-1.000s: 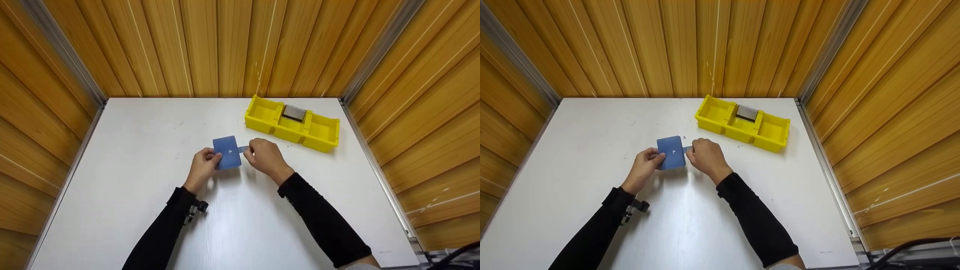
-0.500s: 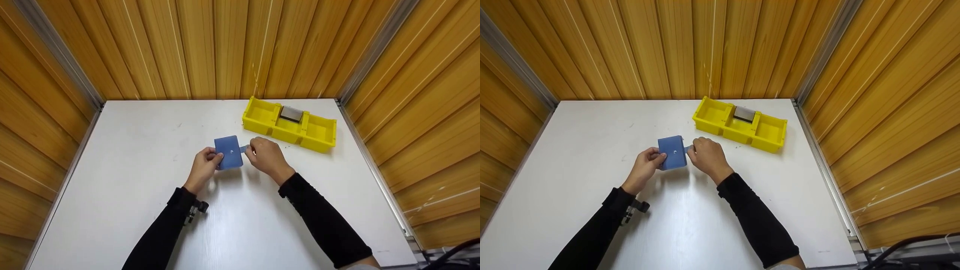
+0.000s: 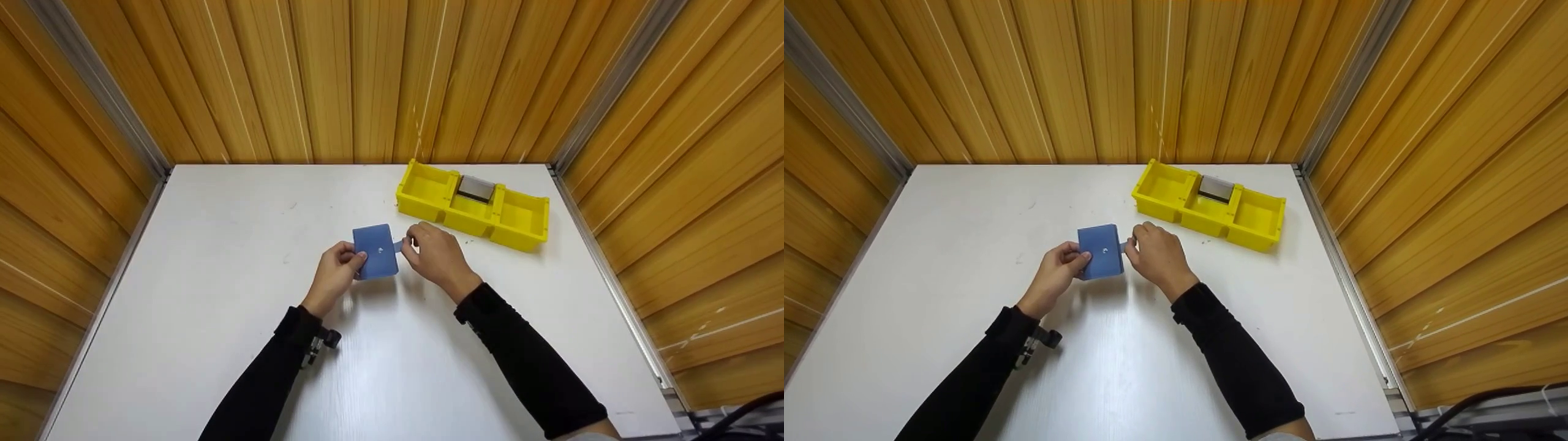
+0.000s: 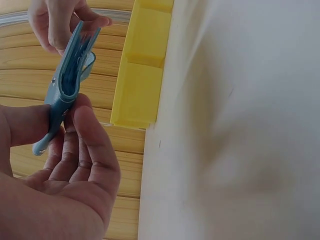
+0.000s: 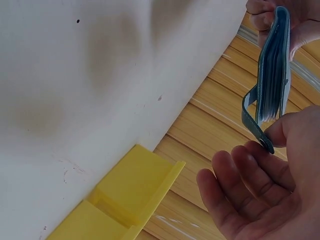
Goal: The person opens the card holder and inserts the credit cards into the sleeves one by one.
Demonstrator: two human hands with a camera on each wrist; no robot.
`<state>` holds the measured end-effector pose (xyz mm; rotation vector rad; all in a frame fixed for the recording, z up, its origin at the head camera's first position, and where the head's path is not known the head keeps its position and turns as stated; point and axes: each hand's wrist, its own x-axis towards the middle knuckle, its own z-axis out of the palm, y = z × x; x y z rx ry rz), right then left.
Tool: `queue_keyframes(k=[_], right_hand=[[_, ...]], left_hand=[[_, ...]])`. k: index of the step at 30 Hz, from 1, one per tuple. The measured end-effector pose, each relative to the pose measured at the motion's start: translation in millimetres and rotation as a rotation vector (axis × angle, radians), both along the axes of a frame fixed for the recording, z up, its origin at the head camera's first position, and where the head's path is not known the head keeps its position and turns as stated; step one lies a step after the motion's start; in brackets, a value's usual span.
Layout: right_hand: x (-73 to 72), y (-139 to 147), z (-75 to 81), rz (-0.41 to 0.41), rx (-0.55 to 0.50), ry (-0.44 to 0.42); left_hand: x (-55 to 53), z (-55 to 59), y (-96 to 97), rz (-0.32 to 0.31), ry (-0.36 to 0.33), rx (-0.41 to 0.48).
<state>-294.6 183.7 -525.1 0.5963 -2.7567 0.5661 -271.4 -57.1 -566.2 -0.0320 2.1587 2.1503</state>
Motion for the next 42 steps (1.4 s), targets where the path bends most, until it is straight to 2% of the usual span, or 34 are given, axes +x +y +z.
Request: queue_keyframes(k=[8,19,29,42], right_hand=[[-2.4,-1,0.3,-0.001,-0.073,-0.097],[-6.4,-5,9.2,0.014,-0.122,-0.175],[-8.8,-7,12.0,0.04,-0.112,-0.185],[-11.0,-5,12.1,0.058,-0.119,-0.246]], left_hand=[[-0.8,-1.3,2.3,-0.006,-0.005,-0.011],[-0.4,2.3,3.4,-0.023,0.007,-0.022],[-2.6,0.3,3.3,-0.048,0.022,-0.046],[-1.8,-1.1,3.5,-0.099,0.031,-0.018]])
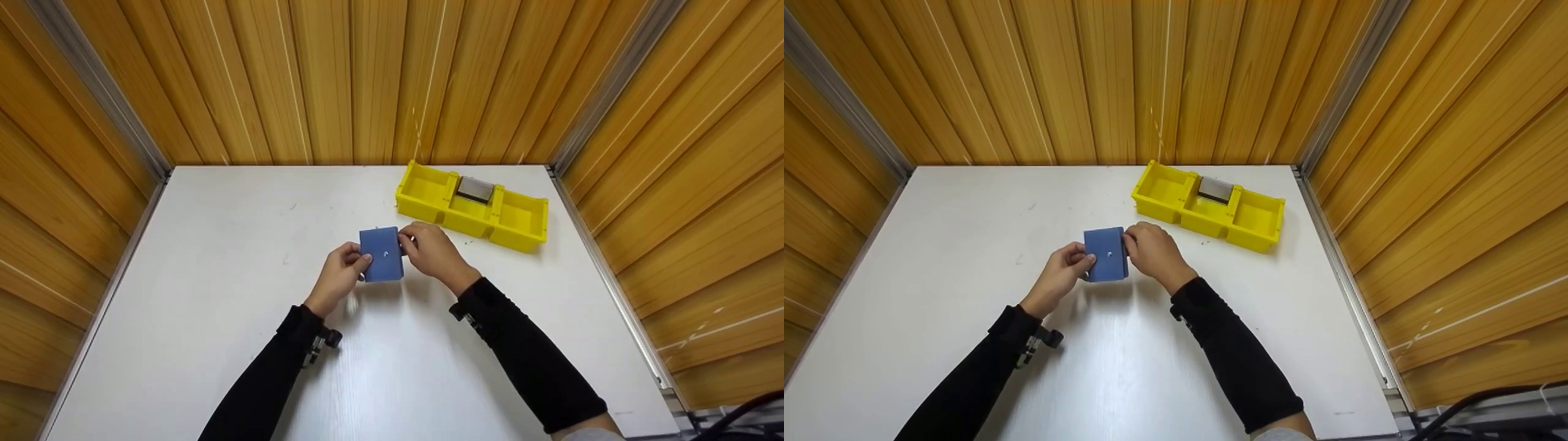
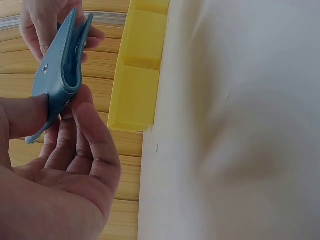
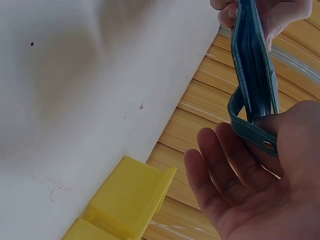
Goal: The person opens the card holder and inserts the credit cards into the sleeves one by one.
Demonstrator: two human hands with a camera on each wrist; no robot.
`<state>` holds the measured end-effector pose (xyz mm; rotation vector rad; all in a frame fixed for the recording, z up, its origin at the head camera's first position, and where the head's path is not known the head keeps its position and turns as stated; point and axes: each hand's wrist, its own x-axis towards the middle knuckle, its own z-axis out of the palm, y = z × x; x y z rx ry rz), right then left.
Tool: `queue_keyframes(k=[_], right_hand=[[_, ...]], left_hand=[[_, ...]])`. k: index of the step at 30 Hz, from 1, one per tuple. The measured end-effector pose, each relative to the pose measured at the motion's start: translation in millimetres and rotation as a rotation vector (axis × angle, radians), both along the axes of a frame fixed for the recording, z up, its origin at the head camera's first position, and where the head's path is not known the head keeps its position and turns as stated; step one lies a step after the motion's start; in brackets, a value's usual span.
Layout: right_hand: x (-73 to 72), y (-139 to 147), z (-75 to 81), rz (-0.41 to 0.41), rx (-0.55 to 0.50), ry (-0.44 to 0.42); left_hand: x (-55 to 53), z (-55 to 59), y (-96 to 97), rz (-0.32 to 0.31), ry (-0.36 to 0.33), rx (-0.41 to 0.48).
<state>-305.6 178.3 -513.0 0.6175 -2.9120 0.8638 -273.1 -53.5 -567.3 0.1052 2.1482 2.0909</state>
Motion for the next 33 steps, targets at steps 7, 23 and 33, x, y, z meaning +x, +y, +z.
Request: queue_keyframes(k=[7,23,33], right_hand=[[1.3,0.5,0.6,0.015,-0.026,-0.041],[4.6,0.6,2.6,-0.006,-0.133,-0.119],[5.1,1.0,3.2,-0.008,-0.184,-0.129]], left_hand=[[-0.6,-4.5,-0.6,-0.015,-0.009,0.023],[0.3,-8.1,0.0,-0.023,-0.025,0.011],[0.3,-6.0,-0.1,-0.046,-0.031,-0.082]])
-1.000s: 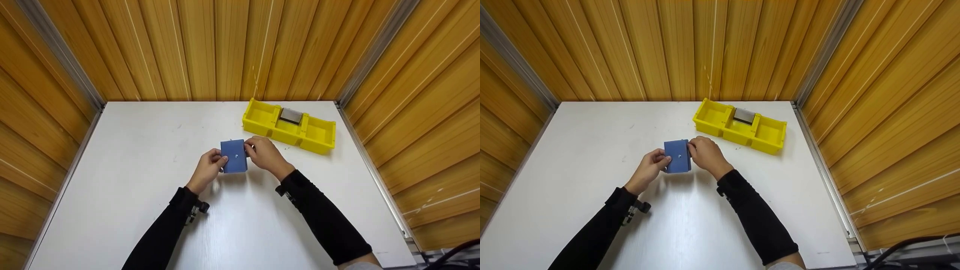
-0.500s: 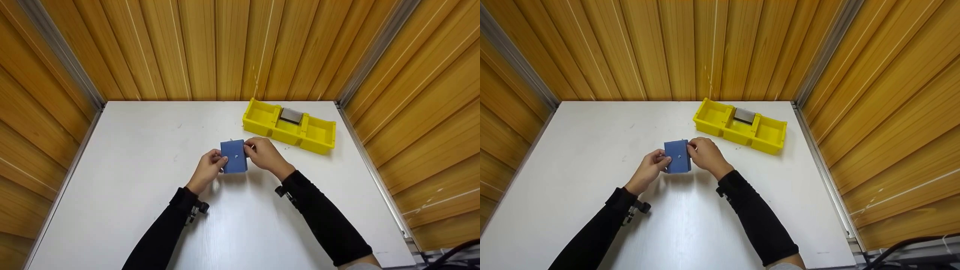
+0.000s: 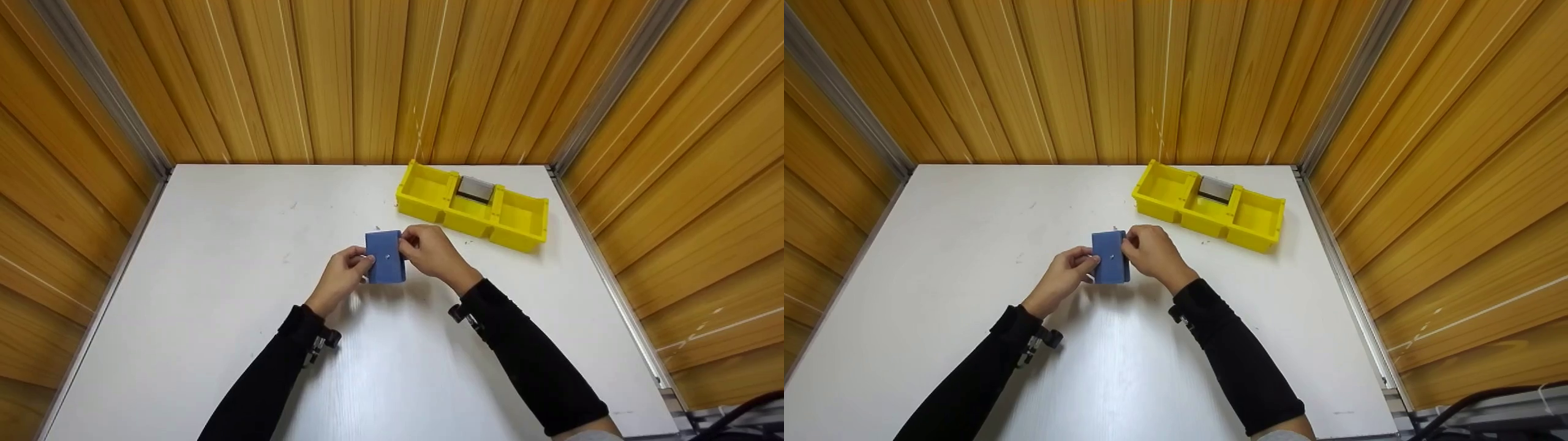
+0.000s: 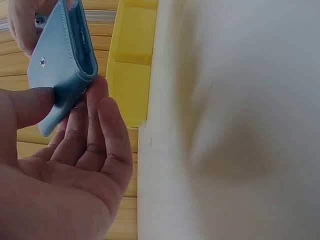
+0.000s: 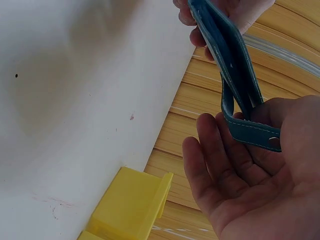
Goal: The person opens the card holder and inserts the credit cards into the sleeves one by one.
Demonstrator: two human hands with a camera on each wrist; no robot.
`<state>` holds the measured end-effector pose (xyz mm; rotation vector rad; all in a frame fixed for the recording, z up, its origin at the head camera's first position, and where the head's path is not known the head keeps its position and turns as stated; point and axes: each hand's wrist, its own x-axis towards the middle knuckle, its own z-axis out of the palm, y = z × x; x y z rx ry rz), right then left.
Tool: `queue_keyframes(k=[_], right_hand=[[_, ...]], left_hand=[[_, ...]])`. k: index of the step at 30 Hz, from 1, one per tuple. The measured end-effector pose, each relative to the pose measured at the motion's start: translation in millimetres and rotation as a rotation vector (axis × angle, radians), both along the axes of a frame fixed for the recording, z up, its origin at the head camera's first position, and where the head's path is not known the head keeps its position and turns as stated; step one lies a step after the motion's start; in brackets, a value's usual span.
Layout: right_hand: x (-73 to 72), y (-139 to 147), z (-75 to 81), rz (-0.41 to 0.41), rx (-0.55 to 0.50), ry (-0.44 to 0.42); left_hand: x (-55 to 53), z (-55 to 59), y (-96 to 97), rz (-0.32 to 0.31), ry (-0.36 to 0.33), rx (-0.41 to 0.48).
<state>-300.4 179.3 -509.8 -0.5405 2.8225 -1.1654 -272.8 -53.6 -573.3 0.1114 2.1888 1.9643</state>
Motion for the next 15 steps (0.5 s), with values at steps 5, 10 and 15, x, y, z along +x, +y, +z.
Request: queue_keyframes(k=[5,10,15], right_hand=[[0.9,-1.1,0.8,-0.009,0.002,0.013],[3.0,-2.0,2.9,-0.011,0.019,0.024],[4.4,-1.4,3.0,-0.011,0.019,0.05]], left_hand=[[-0.2,2.0,0.6,-0.007,0.017,-0.052],[1.5,2.7,0.4,-0.018,0.047,-0.081],[2.3,2.4,-0.2,-0.03,0.038,-0.1]])
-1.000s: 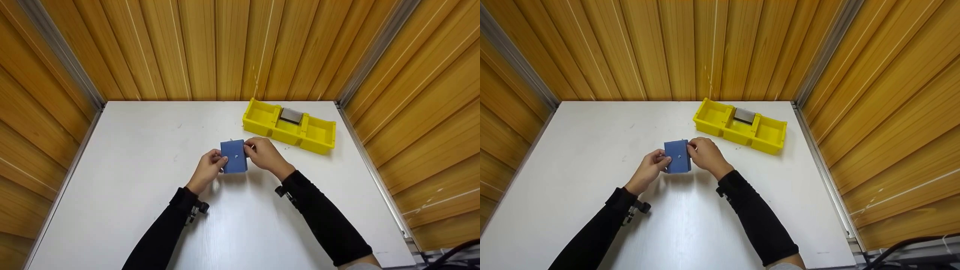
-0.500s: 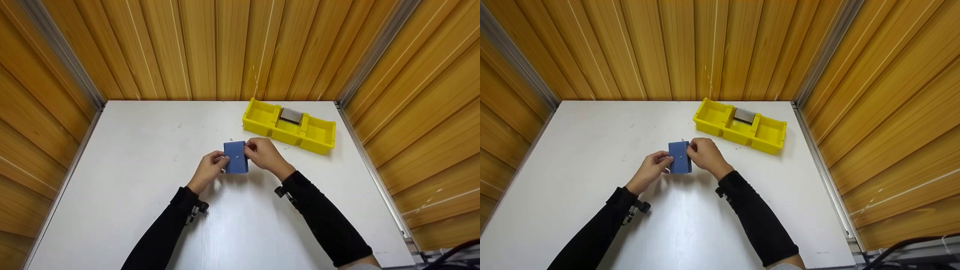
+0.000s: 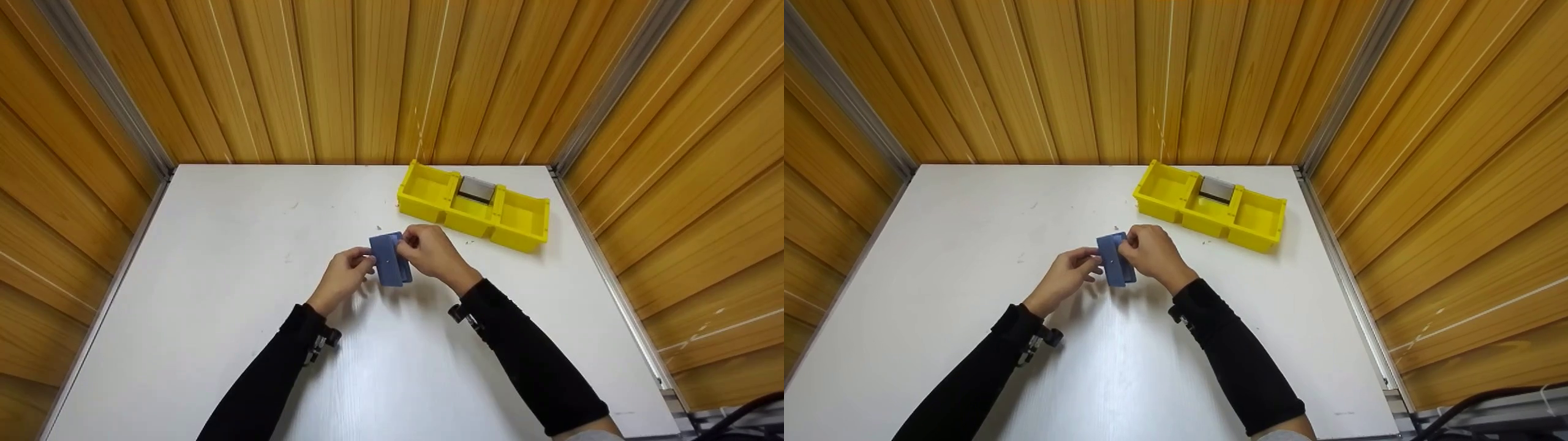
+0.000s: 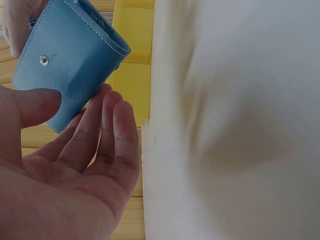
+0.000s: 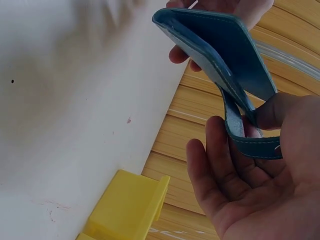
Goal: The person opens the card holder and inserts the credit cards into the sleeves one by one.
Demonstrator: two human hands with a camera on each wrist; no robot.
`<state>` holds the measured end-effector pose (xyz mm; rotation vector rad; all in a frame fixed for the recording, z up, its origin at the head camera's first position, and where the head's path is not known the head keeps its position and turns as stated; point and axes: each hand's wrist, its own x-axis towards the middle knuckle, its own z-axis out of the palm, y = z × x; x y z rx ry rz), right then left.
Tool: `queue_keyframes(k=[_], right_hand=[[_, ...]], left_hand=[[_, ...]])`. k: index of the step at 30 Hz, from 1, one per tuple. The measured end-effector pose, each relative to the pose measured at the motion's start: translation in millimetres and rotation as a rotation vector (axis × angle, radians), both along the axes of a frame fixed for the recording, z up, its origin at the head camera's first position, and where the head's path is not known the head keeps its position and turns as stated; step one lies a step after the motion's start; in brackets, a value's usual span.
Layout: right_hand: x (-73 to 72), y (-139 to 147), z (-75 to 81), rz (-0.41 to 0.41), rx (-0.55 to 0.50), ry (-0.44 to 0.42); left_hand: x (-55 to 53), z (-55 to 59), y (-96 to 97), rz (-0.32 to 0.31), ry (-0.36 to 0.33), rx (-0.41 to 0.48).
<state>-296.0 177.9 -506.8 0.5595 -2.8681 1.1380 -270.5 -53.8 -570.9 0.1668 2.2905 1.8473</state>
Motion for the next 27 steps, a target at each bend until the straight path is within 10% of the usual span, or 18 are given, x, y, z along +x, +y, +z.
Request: queue_keyframes(k=[27], right_hand=[[-1.8,-9,10.4,-0.071,0.327,-0.088]], left_hand=[[-1.5,-5.0,-17.8,0.089,-0.023,0.042]])
